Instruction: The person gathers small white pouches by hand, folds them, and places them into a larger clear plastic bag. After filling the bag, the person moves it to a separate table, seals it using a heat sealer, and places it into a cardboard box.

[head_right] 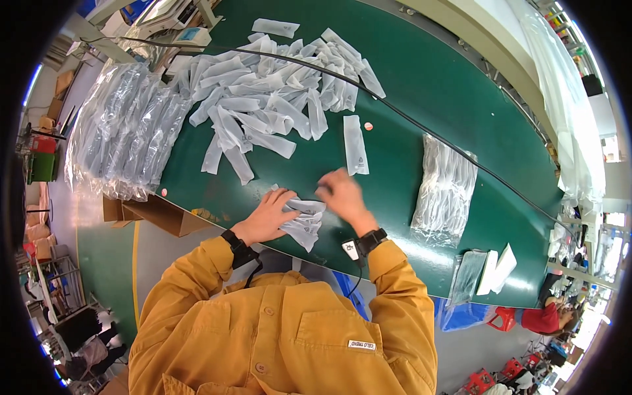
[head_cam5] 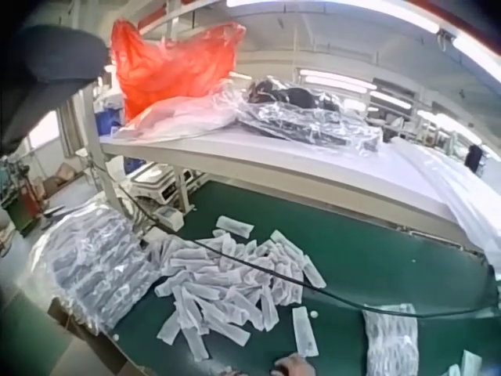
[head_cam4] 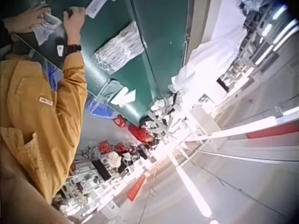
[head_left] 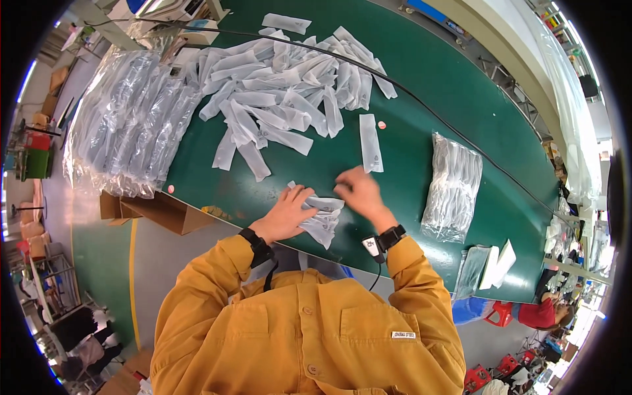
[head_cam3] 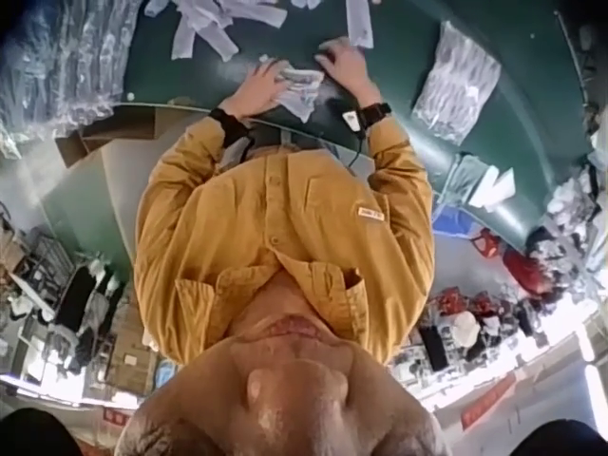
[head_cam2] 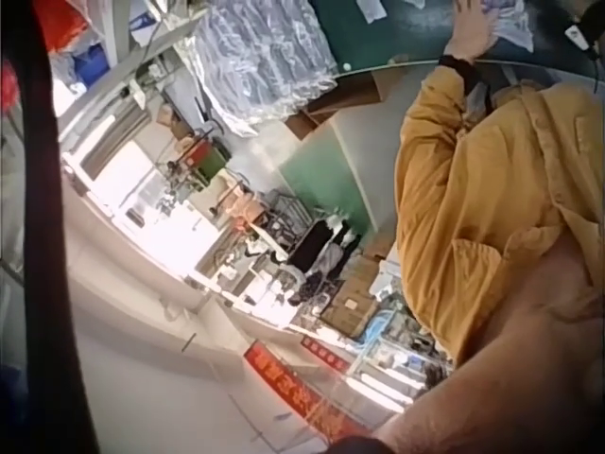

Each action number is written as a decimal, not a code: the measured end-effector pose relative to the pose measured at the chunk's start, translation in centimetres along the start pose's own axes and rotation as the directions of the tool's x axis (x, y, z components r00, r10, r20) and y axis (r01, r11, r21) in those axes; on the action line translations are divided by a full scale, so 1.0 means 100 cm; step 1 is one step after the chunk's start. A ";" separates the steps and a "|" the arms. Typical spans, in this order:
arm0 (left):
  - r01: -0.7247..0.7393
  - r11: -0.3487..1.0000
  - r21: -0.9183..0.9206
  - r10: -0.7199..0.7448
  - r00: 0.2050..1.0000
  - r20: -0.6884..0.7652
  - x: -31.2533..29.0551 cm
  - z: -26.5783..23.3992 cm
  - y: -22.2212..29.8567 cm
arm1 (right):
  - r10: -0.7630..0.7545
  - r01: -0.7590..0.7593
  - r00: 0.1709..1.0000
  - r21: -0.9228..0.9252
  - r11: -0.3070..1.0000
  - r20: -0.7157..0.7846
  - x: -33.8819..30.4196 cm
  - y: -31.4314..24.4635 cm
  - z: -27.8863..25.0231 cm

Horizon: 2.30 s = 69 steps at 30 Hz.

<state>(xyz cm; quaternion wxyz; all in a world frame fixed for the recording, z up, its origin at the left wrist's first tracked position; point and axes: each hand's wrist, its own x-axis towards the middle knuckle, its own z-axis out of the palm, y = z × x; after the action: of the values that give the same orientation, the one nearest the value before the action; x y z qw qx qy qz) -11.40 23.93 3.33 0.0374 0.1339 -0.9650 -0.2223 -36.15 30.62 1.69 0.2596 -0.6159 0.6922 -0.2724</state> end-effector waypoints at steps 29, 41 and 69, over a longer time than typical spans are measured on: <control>-0.213 0.921 -0.325 0.226 0.974 0.001 0.052 0.050 -0.014 | -0.039 0.010 0.989 -0.194 0.981 -0.144 -0.099 -0.032 0.024; -0.404 0.858 -0.318 0.415 0.909 -0.034 0.099 0.080 0.032 | 0.044 -0.110 0.947 -0.192 0.975 -0.317 -0.157 0.002 0.006; -0.485 0.699 -0.525 0.435 0.872 -0.226 0.282 0.104 0.238 | 0.284 -0.748 0.443 -0.177 0.640 -0.850 -0.184 0.172 -0.120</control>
<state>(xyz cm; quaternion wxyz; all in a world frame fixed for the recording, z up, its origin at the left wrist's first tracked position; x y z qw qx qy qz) -45.60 41.09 4.76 0.1705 -0.1194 -0.8546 -0.4757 -54.77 51.23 -1.22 -0.1647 -0.2302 0.9378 -0.2010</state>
